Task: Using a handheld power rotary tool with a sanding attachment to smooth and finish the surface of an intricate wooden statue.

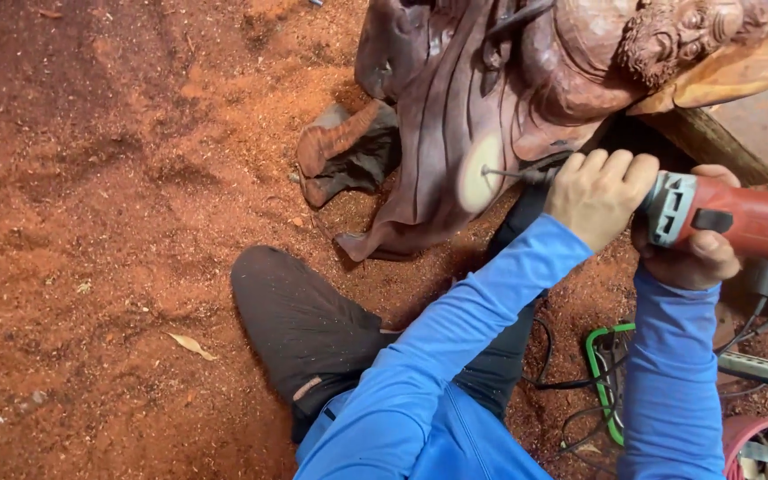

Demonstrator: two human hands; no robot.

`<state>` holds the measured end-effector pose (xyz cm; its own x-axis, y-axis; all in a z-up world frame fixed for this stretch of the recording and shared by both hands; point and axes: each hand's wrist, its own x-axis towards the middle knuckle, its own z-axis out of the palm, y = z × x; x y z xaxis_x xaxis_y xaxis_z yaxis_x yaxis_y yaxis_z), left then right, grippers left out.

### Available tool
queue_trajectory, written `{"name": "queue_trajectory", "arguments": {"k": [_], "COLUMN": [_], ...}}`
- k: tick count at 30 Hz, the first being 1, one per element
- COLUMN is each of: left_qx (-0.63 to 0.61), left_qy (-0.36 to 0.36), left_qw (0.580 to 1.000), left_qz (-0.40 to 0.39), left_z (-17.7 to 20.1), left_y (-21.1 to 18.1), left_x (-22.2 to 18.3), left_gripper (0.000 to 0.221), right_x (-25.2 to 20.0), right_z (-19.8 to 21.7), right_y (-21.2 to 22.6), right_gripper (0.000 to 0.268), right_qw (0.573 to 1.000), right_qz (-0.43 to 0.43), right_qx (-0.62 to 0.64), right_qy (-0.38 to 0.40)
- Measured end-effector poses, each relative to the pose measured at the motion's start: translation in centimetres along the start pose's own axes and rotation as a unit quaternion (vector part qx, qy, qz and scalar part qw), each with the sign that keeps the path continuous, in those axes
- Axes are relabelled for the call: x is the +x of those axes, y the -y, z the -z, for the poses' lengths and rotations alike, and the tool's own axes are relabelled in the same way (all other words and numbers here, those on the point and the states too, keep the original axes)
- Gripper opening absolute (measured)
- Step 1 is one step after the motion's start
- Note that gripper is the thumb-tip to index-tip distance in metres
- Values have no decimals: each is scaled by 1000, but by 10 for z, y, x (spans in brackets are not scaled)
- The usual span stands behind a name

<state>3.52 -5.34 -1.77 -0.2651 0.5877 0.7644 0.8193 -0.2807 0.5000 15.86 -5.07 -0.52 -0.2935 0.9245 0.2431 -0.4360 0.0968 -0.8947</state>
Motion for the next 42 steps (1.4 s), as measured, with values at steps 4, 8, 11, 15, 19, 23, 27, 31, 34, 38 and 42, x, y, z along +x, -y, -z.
{"name": "queue_trajectory", "arguments": {"k": [4,8,11,15,19,23,27,31,34,38,42], "left_qx": [-7,-10,-5,-5,-21,-2,0,-12,1,-4,0], "left_qy": [-59,4,12,3,35,34,24,49,45,53,65], "left_qw": [998,1000,1000,1000,999,998,997,995,995,992,988], "left_qz": [2,-12,-5,-27,-17,-44,-74,-80,-93,-118,-141], "left_z": [-7,3,10,8,13,15,11,14,15,14,12], "left_y": [-1,-2,-3,-2,-7,-6,-7,-9,-8,-7,-6], "left_x": [-5,-2,-7,-6,-22,-22,-21,-30,-38,-41,-40], "left_gripper": [13,11,11,17,13,17,19,18,21,20,23], "right_x": [-7,-13,-15,-23,-35,-44,-51,-63,-74,-80,-86], "right_z": [10,12,17,8,26,20,21,28,32,26,28], "right_y": [4,9,7,7,0,-7,-12,-19,-28,-35,-42], "right_gripper": [78,77,79,78,85,78,73,74,76,74,76], "right_qw": [1000,1000,1000,999,996,998,996,995,993,991,986], "right_qz": [8,14,10,20,27,12,39,42,45,60,50], "right_qx": [2,8,-7,-3,-26,35,66,66,84,91,116], "right_qy": [-10,-12,-29,-47,-87,-48,-41,-56,-66,-82,-108]}}
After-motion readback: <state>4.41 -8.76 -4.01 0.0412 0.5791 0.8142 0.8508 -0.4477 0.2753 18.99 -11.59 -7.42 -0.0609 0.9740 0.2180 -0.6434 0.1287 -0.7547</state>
